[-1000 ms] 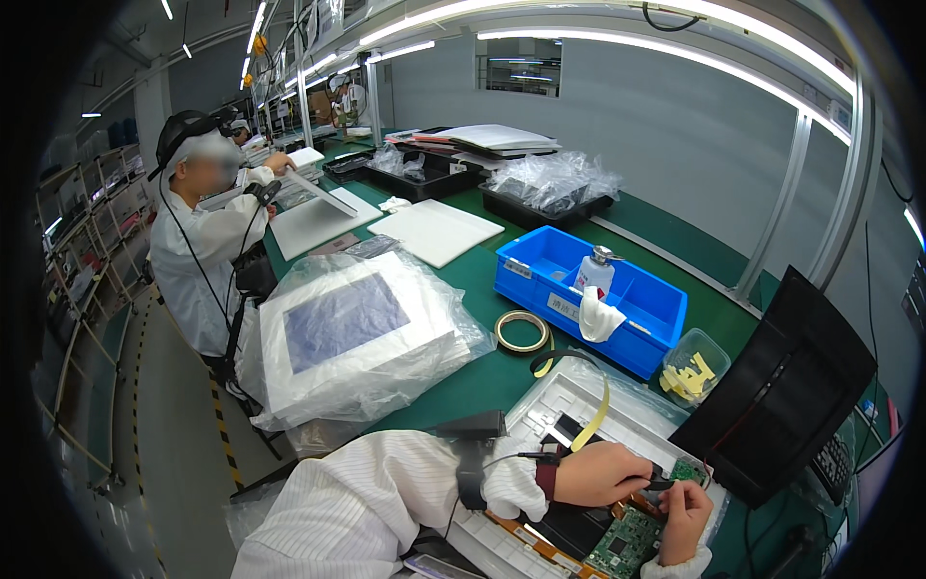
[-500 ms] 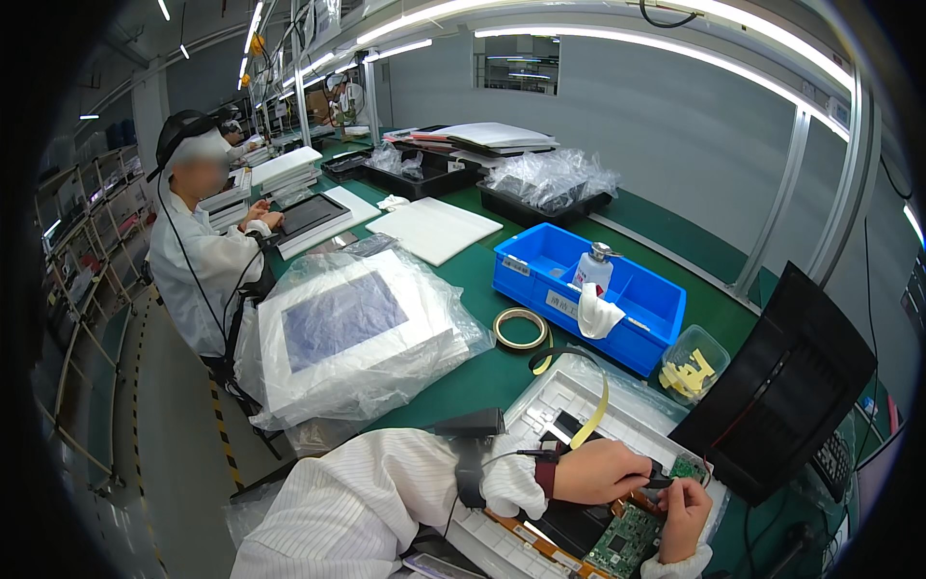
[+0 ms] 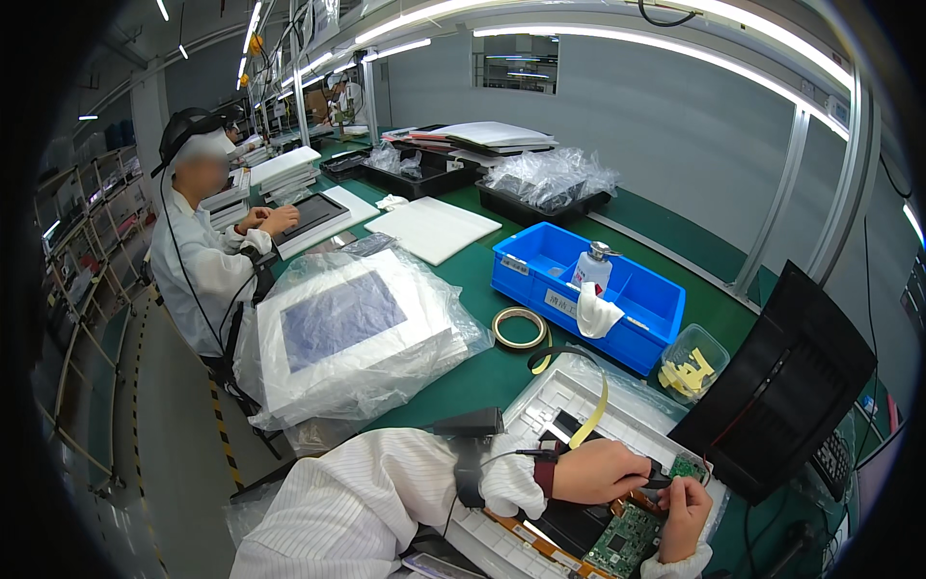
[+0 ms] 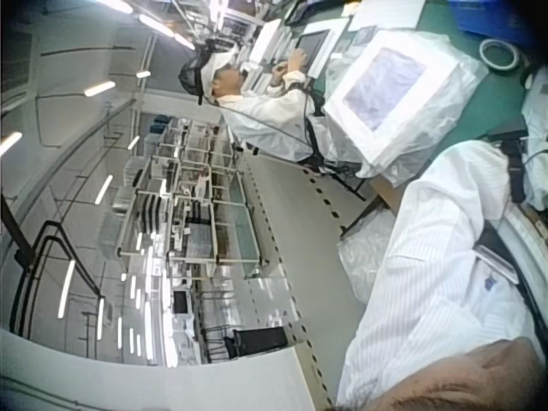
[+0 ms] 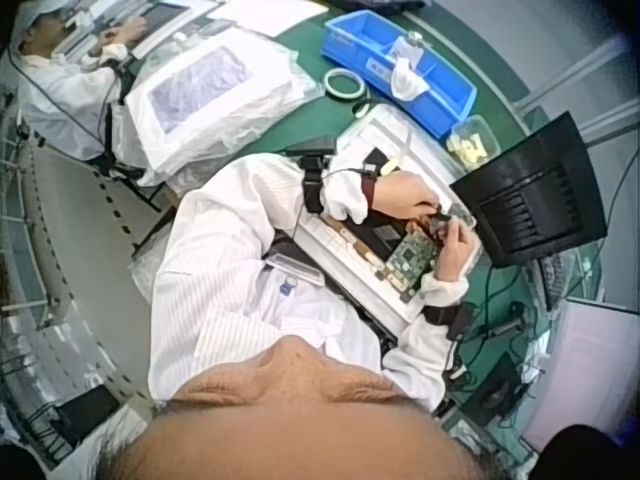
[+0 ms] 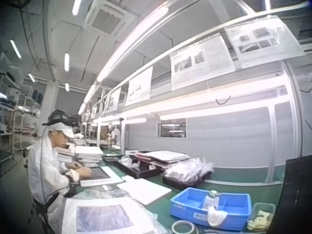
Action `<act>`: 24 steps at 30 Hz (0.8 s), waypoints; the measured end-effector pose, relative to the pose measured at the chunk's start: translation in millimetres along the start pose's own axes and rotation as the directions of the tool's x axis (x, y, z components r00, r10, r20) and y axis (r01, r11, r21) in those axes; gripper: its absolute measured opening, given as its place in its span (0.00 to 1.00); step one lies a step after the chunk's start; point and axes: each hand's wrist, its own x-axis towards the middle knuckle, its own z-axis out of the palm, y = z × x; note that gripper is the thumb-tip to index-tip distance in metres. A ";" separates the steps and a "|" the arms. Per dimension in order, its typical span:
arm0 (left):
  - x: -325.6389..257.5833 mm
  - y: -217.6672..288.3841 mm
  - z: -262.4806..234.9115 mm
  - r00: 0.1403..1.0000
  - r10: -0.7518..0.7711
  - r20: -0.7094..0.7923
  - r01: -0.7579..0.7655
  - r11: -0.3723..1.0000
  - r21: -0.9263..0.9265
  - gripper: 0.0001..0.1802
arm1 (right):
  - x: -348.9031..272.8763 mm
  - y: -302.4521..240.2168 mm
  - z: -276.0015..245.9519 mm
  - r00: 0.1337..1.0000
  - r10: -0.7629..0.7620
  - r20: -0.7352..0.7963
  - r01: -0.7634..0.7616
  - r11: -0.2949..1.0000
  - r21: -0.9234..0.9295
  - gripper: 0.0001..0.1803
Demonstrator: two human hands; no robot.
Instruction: Assembling internal components of an electronic device at a workstation.
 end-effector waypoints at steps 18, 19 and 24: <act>-1.0 -2.1 1.2 1.000 0.005 0.011 -0.005 1.000 0.008 0.08 | -0.9 -2.9 2.0 1.000 0.001 0.005 0.000 1.000 -0.012 0.12; -0.9 -2.9 1.1 1.000 0.001 0.013 -0.002 1.000 0.009 0.08 | -0.1 -2.1 2.1 1.000 -0.003 0.009 0.003 1.000 -0.012 0.12; 0.4 1.9 -1.2 1.000 -0.001 0.029 0.000 1.000 0.030 0.08 | -1.0 -4.3 0.5 1.000 -0.006 -0.001 0.006 1.000 -0.007 0.12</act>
